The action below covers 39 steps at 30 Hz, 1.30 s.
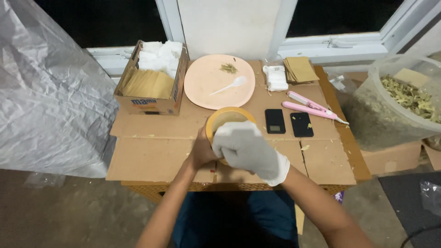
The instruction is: Grinding herbs in a wooden mortar and pestle on a cardboard-covered workspace.
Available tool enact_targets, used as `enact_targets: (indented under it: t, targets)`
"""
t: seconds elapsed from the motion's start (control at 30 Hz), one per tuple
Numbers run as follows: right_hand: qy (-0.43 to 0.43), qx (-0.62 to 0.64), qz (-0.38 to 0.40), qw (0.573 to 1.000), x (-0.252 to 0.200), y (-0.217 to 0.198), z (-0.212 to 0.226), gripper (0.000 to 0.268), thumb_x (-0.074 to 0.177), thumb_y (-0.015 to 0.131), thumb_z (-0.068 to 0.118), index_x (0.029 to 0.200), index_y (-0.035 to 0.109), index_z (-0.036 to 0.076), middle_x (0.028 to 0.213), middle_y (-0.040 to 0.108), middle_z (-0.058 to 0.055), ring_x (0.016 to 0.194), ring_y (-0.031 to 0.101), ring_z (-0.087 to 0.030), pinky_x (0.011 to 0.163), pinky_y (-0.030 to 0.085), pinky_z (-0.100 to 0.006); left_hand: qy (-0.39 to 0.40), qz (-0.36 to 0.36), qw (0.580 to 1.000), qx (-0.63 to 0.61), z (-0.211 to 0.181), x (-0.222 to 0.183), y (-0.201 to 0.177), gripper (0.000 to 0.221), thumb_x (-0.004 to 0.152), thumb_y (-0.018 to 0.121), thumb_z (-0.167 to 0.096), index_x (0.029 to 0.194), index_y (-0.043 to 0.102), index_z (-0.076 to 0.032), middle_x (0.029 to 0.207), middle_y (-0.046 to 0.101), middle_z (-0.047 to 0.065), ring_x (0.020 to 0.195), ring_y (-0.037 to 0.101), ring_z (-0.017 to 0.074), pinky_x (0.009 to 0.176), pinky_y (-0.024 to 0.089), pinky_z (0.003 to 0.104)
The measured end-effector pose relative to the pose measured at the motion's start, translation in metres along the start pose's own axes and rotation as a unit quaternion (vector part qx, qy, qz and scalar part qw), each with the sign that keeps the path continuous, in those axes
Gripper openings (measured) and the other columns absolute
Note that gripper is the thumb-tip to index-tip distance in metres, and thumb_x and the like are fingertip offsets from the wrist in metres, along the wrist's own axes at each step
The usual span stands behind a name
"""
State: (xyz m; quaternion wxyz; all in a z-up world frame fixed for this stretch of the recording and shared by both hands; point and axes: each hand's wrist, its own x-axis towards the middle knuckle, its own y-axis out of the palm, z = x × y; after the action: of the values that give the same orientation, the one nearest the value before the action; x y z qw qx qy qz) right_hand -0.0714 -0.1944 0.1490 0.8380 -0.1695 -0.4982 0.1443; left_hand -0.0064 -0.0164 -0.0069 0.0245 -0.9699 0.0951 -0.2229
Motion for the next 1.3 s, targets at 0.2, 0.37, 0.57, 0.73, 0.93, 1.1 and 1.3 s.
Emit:
enact_targets:
  t: [0.2,0.37,0.57,0.73,0.93,1.1,1.3]
  targets:
    - [-0.057,-0.135,0.115,0.983,0.004,0.024,-0.021,0.024,0.091,0.065,0.01,0.071,0.059,0.022,0.072,0.063,0.003,0.073,0.071,-0.026,0.061,0.059,-0.039,0.038,0.027,0.995,0.093,0.026,-0.019,-0.015,0.102,0.046,0.109,-0.042,0.13,0.068,-0.002,0.118,0.078,0.021,0.115,0.074,0.0374,0.107,0.054,0.054]
    - [-0.016,-0.115,0.116,0.986,0.033,0.04,-0.063,0.02,0.091,0.064,0.016,0.072,0.06,0.023,0.073,0.059,0.001,0.075,0.07,-0.029,0.067,0.058,-0.043,0.094,0.05,0.971,0.213,0.045,-0.026,-0.034,0.095,0.063,0.104,-0.048,0.129,0.065,0.009,0.124,0.075,0.034,0.124,0.069,0.0532,0.121,0.042,0.065]
    - [0.281,-0.188,0.162,0.927,0.074,0.026,-0.148,0.027,0.098,0.061,0.021,0.072,0.07,0.021,0.07,0.075,-0.001,0.079,0.079,-0.035,0.07,0.055,-0.047,0.032,0.03,0.999,0.006,0.023,-0.005,-0.009,0.142,0.032,0.114,-0.041,0.15,0.048,0.004,0.139,0.07,0.026,0.136,0.065,0.0411,0.122,0.051,0.059]
    - [0.323,-0.212,0.14,0.912,0.084,0.01,-0.142,0.024,0.091,0.064,0.021,0.075,0.081,0.024,0.067,0.076,-0.007,0.079,0.081,-0.037,0.076,0.064,-0.047,0.036,0.039,0.998,-0.038,0.028,0.001,-0.019,0.138,0.032,0.115,-0.036,0.149,0.053,0.001,0.134,0.073,0.02,0.131,0.069,0.0361,0.119,0.052,0.054]
    - [0.358,-0.058,0.009,0.932,0.054,-0.018,-0.135,0.03,0.085,0.058,0.01,0.077,0.083,0.022,0.069,0.076,-0.006,0.082,0.077,-0.024,0.088,0.06,-0.038,0.051,0.058,0.996,-0.033,0.028,0.003,-0.017,0.14,0.029,0.115,-0.029,0.15,0.053,0.003,0.135,0.072,0.023,0.132,0.068,0.0392,0.122,0.049,0.057]
    - [0.361,0.117,-0.163,0.911,0.027,-0.028,-0.098,0.029,0.081,0.045,-0.004,0.064,0.066,0.006,0.045,0.054,-0.008,0.039,0.056,-0.016,0.046,0.045,-0.026,-0.008,0.098,0.992,-0.081,-0.007,0.006,-0.016,0.145,0.019,0.104,-0.019,0.151,0.05,0.007,0.14,0.069,0.031,0.14,0.062,0.0452,0.131,0.041,0.058]
    - [0.186,0.102,-0.232,0.949,0.007,-0.03,-0.08,0.036,0.088,0.057,-0.007,0.055,0.061,0.004,0.043,0.051,-0.008,0.033,0.053,-0.019,0.04,0.044,-0.028,0.09,0.126,0.987,-0.031,-0.02,0.024,-0.021,0.12,0.031,0.113,-0.038,0.133,0.068,0.007,0.12,0.077,0.03,0.118,0.075,0.0408,0.111,0.057,0.058]
